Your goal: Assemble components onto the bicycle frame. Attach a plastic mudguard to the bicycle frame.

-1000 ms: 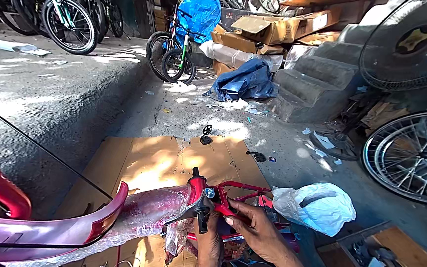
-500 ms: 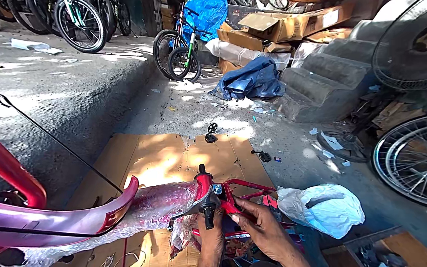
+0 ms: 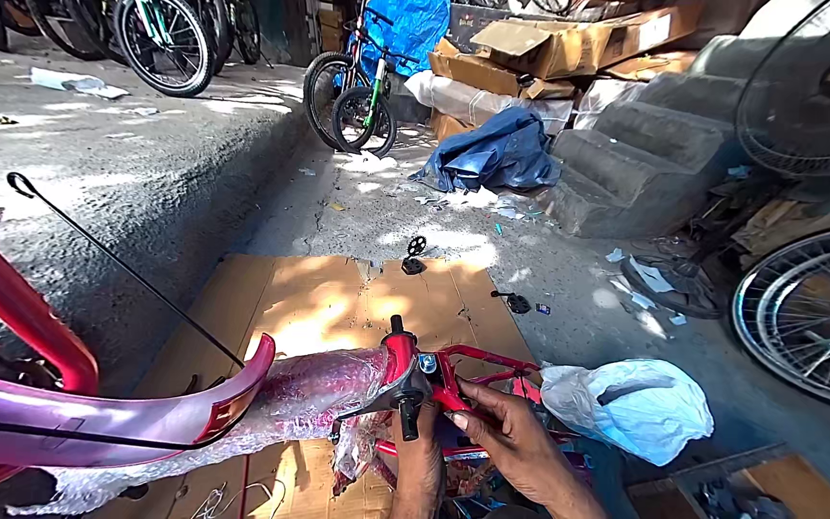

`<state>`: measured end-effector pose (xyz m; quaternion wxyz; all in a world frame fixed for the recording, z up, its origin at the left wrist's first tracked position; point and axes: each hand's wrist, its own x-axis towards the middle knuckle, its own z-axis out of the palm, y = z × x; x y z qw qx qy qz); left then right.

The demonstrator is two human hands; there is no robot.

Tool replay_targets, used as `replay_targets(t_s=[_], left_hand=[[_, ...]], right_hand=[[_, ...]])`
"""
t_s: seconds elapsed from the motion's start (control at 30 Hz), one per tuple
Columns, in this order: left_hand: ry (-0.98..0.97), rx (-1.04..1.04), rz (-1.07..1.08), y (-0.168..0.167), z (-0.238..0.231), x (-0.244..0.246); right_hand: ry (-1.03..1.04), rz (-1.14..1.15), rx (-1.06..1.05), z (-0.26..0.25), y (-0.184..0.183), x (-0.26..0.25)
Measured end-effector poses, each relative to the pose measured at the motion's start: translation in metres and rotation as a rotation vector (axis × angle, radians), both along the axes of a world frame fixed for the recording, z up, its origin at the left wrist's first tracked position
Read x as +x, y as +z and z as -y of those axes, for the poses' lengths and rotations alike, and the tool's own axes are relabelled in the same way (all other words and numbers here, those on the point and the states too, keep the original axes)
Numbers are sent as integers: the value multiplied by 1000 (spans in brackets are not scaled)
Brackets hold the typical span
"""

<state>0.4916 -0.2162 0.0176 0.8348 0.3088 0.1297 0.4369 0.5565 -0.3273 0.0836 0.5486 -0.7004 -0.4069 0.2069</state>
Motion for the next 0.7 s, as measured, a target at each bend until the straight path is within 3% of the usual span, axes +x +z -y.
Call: replay_targets(t_s=[0.43,0.7], left_hand=[[15,-1,-34,6,4,-3],[45,-33,-17,0,-2,-1]], right_hand=[[140,-93,-75,-1,13,11],[77,-143,-15,-3,15,5]])
